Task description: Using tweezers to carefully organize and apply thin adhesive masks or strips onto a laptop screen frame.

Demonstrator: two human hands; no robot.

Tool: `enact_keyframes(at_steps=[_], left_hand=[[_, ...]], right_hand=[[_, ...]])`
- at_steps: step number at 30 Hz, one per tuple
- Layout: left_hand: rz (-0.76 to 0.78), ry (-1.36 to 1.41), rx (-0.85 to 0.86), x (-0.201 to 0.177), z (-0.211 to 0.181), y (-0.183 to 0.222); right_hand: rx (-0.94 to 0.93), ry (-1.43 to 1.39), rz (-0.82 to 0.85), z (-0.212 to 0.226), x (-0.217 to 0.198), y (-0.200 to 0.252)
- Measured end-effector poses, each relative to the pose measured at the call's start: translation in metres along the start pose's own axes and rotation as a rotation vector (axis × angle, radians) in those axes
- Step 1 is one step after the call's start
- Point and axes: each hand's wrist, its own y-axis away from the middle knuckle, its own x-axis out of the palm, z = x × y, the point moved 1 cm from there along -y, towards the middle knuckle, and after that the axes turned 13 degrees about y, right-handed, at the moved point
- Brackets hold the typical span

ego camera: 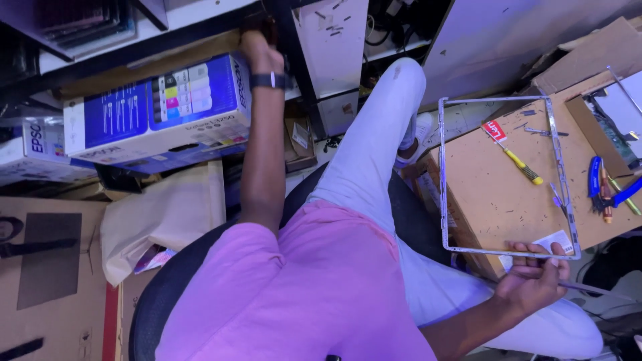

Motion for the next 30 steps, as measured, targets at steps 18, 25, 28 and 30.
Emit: enact_keyframes(at_steps=[18, 25, 28, 30], left_hand=[[-0.097, 0.05, 0.122, 0.007, -0.037, 0.119], [0.048, -0.037, 0.205, -0.01, -0.012, 0.13], [0.1, 0.004, 0.206, -0.032, -0.013, 0.112], [0.123, 0.021, 0.231, -0.04, -0.02, 0.108]], right_hand=[[0.012, -0.022, 0.032, -0.009, -0.004, -0.013], [-0.006, -0.033, 0.088, -0.013, -0.009, -0.013], [0.015, -0.055, 0.076, -0.015, -0.008, -0.01], [0.013, -0.068, 0.048, -0.016, -0.013, -0.005]])
